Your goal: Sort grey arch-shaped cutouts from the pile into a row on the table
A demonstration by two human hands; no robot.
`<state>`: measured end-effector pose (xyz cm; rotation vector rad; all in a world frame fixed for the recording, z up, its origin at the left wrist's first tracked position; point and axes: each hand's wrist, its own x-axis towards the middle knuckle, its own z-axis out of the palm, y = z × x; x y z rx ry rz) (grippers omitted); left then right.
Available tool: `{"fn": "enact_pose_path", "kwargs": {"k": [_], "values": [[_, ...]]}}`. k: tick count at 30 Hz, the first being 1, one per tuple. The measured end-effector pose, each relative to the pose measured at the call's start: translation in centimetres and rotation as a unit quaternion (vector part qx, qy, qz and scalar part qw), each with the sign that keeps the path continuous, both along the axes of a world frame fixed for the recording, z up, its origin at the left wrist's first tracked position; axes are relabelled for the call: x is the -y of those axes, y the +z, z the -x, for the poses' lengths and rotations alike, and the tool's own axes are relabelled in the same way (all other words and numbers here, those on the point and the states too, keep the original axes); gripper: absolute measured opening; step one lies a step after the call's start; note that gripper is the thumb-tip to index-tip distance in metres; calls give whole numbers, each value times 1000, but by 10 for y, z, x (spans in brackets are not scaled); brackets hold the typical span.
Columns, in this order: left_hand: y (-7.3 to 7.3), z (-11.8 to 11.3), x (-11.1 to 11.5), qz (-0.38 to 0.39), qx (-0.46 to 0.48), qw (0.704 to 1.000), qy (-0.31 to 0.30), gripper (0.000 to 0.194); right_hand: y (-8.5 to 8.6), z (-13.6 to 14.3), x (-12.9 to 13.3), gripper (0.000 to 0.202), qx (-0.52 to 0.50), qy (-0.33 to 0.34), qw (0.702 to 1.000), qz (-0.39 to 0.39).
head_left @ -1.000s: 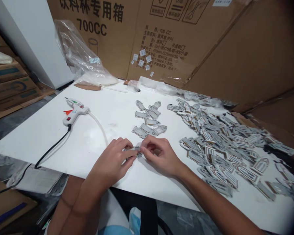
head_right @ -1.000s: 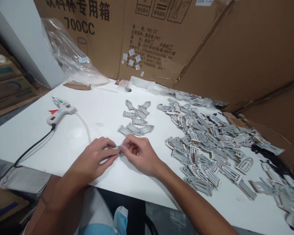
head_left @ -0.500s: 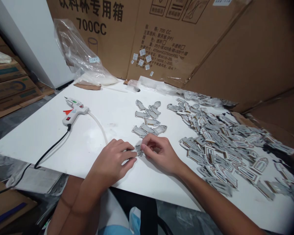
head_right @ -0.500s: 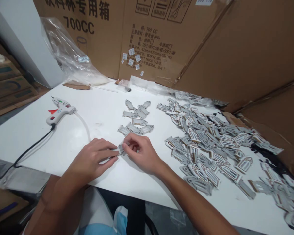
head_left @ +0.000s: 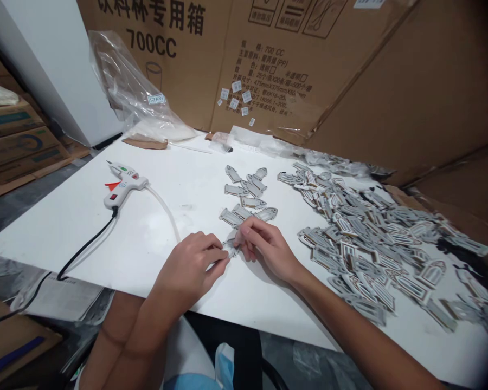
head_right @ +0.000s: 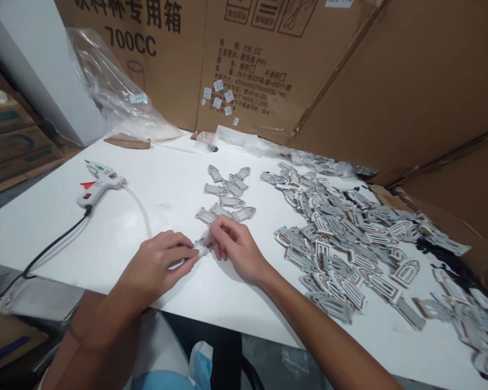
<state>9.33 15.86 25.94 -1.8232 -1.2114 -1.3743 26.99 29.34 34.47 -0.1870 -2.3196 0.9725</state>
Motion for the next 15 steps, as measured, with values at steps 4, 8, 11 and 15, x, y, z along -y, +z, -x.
{"fn": "enact_pose_path", "kwargs": {"k": [4, 8, 11, 15], "values": [[-1, -3, -2, -1, 5, 1000, 15, 16, 2, 2, -1, 36, -41, -2, 998, 56], [-2, -6, -5, -3, 29, 999, 12, 18, 3, 1, 0, 37, -51, -12, 997, 52], [-2, -7, -5, 5, 24, 1000, 13, 18, 2, -2, 3, 38, -25, -5, 1000, 15], [-1, -4, -1, 15, 10, 1000, 5, 16, 3, -5, 7, 39, 17, -3, 997, -76]]}}
